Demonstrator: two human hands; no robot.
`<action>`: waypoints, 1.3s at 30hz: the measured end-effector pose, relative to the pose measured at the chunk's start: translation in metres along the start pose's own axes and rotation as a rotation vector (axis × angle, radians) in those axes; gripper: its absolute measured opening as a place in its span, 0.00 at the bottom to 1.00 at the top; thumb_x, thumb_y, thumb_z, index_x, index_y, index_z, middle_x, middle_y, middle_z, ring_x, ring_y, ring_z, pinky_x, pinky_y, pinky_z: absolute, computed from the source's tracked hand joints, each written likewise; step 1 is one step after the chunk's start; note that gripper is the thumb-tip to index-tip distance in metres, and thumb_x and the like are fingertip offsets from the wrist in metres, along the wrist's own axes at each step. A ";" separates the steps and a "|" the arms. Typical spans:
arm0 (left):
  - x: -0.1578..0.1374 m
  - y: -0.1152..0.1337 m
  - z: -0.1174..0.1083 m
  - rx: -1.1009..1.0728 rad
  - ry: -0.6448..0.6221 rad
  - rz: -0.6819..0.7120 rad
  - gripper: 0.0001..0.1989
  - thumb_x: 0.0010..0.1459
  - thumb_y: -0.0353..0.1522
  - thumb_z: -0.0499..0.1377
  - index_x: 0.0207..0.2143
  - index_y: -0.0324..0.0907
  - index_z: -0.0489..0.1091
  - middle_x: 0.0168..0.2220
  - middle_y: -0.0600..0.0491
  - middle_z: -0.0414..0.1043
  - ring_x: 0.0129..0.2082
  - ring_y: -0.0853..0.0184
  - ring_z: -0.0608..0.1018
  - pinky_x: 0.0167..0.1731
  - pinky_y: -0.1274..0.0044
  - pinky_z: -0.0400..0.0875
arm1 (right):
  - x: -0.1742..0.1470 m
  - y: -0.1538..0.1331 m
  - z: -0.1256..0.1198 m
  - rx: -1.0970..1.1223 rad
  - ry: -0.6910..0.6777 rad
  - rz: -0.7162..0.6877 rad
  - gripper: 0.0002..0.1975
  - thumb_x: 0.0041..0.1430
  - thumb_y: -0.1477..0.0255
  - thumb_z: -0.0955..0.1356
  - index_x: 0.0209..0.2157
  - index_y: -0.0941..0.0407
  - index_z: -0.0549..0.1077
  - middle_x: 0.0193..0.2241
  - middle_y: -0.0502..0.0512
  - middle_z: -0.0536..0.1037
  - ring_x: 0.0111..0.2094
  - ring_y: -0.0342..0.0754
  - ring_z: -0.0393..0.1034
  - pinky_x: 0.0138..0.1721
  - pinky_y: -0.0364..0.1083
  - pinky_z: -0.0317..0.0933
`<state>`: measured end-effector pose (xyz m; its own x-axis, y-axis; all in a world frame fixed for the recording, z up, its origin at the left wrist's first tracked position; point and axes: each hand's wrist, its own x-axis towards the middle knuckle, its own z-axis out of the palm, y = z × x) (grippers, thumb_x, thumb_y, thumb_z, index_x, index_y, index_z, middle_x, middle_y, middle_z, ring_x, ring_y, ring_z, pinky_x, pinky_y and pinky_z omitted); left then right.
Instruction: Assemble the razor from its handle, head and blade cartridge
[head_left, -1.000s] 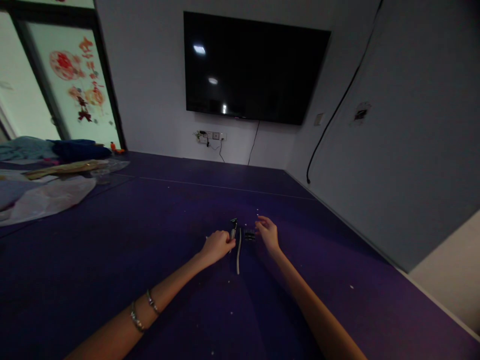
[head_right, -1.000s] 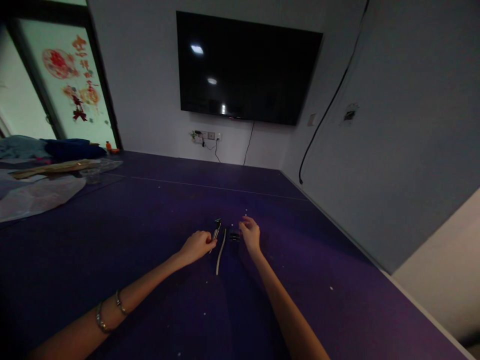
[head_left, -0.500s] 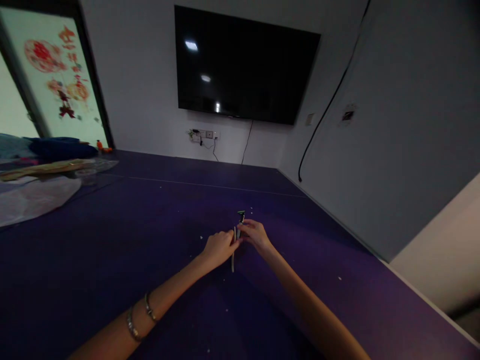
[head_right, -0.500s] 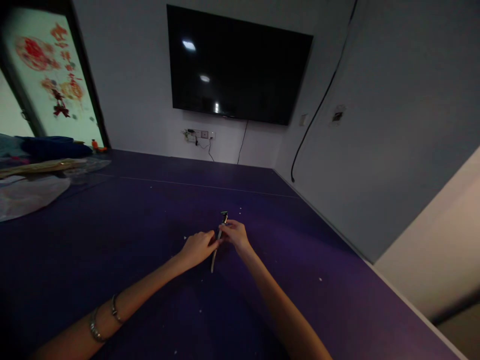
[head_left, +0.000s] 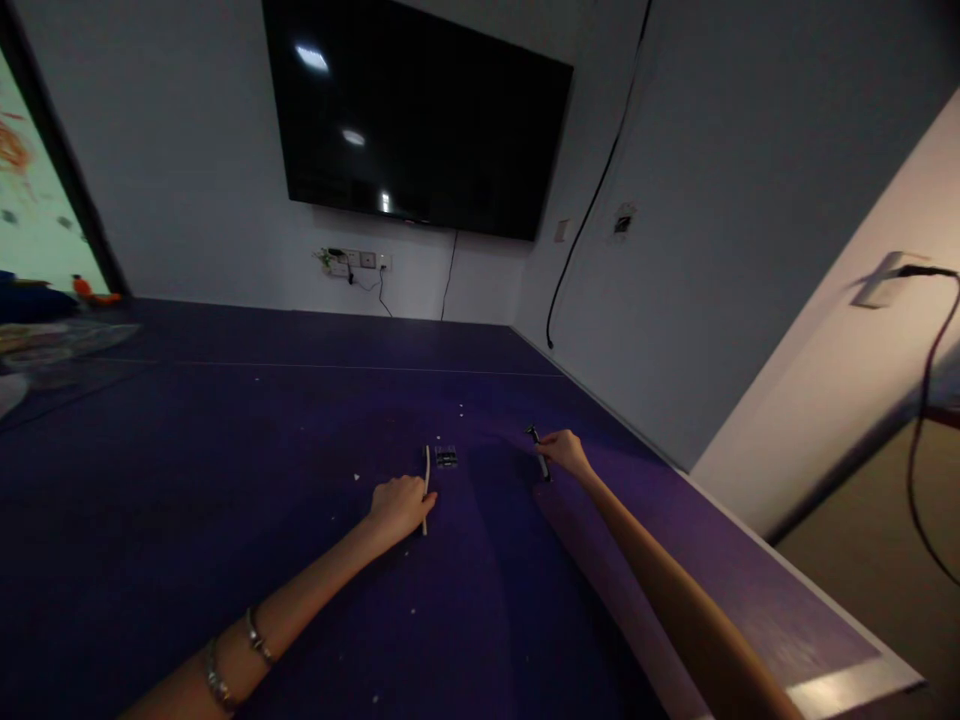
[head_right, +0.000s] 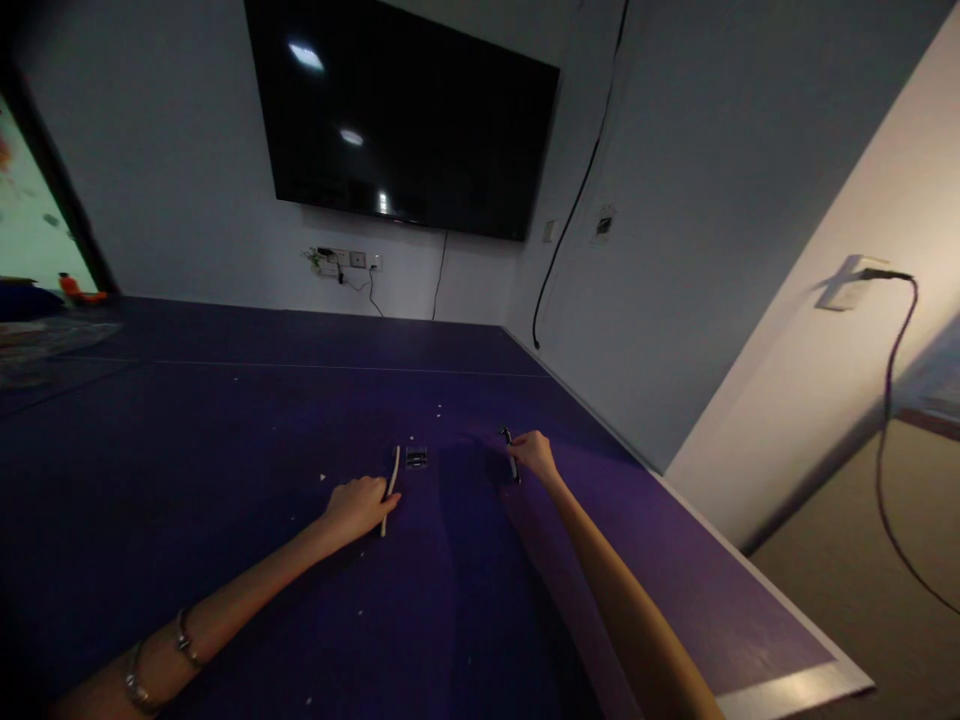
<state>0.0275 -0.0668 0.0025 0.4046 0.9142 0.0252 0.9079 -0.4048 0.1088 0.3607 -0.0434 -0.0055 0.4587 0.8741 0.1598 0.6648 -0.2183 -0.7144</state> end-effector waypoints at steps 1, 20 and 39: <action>0.000 0.001 -0.001 0.002 -0.005 -0.001 0.19 0.57 0.40 0.47 0.33 0.38 0.72 0.35 0.43 0.75 0.36 0.56 0.76 0.33 0.69 0.68 | 0.000 0.004 -0.002 -0.044 0.004 -0.005 0.06 0.37 0.74 0.69 0.22 0.60 0.78 0.14 0.50 0.73 0.24 0.48 0.71 0.22 0.39 0.56; 0.003 0.003 0.001 0.002 0.049 -0.011 0.19 0.59 0.34 0.43 0.33 0.38 0.72 0.34 0.43 0.75 0.35 0.57 0.77 0.33 0.69 0.69 | -0.019 -0.002 -0.002 -0.264 0.009 -0.105 0.09 0.43 0.75 0.67 0.28 0.58 0.78 0.27 0.59 0.78 0.32 0.50 0.71 0.29 0.41 0.58; 0.002 0.090 -0.023 -0.041 0.198 0.231 0.20 0.61 0.40 0.40 0.39 0.36 0.66 0.32 0.42 0.74 0.33 0.55 0.77 0.32 0.67 0.68 | -0.077 -0.088 0.032 0.876 -0.338 0.053 0.13 0.38 0.69 0.72 0.29 0.60 0.74 0.21 0.49 0.73 0.21 0.40 0.67 0.21 0.39 0.61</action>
<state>0.1073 -0.1010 0.0355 0.5670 0.7860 0.2464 0.7875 -0.6050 0.1176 0.2475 -0.0779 0.0235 0.1887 0.9820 0.0043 -0.0958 0.0228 -0.9951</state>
